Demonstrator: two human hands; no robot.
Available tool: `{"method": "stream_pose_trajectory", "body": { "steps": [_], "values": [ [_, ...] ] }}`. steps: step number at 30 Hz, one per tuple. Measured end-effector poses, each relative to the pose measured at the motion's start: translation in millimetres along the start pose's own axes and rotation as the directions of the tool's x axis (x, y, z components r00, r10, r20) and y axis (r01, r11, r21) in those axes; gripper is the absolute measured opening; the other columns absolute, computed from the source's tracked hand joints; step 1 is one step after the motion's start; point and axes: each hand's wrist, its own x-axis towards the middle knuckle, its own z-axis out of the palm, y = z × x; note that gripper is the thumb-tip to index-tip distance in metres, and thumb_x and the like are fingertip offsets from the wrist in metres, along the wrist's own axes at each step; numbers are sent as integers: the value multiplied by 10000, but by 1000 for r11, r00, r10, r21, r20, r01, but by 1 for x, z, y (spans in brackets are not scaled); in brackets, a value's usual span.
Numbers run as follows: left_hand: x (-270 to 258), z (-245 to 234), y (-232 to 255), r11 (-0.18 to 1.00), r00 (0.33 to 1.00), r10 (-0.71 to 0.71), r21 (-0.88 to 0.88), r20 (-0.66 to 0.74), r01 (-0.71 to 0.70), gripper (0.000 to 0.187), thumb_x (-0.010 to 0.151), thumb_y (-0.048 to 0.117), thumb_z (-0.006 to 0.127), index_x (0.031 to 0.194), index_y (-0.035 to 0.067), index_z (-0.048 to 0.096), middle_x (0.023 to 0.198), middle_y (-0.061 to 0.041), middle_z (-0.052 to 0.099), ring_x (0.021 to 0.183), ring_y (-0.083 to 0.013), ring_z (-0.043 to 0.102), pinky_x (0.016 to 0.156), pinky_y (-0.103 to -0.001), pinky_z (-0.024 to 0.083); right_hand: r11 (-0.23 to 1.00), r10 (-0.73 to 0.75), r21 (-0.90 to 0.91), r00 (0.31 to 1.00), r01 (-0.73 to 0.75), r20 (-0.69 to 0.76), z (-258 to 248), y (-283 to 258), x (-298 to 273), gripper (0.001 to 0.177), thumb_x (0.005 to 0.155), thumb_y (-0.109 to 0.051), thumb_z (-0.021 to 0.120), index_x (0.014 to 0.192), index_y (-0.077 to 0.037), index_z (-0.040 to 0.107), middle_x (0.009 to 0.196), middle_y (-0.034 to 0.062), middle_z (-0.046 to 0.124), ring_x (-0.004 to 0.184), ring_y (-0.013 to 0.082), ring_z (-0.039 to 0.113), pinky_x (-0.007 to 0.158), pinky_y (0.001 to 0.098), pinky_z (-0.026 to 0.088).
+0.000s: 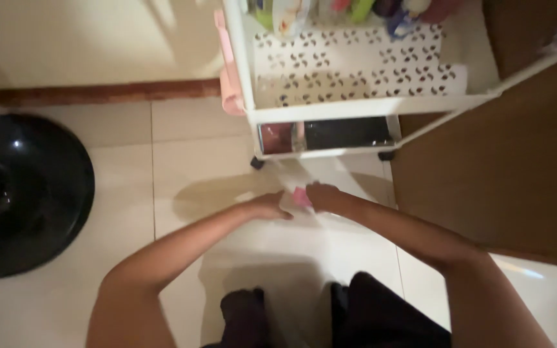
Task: The recorder is organizing various skincare and cosmetic bottles from the bed onto a three-tier rolling cart.
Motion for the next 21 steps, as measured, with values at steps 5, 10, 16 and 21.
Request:
{"method": "stream_pose_trajectory", "body": {
  "steps": [5,10,16,21],
  "values": [
    [-132,-78,189,941,915,274,-111,-297,-318,588,974,379,662,1424,28,521,1187,-174,750,1058,-262,733,920,-373,572,968,-207,170,972,186,113,-244,-55,-191,449,675,-255,907,1022,-69,689,945,137,760,876,276,730,776,407,575],
    [-203,-156,298,656,504,618,43,-603,-753,711,1018,308,640,1575,90,257,1504,-162,511,1062,-208,718,798,-340,641,920,23,381,956,93,-291,-363,-79,-283,668,768,-261,870,1330,-95,551,1037,59,741,890,170,735,795,329,583],
    [-131,-210,296,558,33,816,769,-578,-312,497,1117,311,719,1475,166,407,1441,-43,514,1256,-253,629,1056,-368,568,898,-30,114,318,426,-948,-391,7,-160,521,831,-187,950,1206,3,642,1102,154,747,989,278,748,864,396,586],
    [-83,-237,307,503,40,847,825,-529,258,670,845,23,709,1487,63,520,1454,-117,539,1320,-296,514,1018,-402,471,927,-88,-20,164,374,-983,-386,26,-64,457,895,-234,916,1178,-7,639,1065,168,744,948,341,742,797,420,583]
  ]
}}
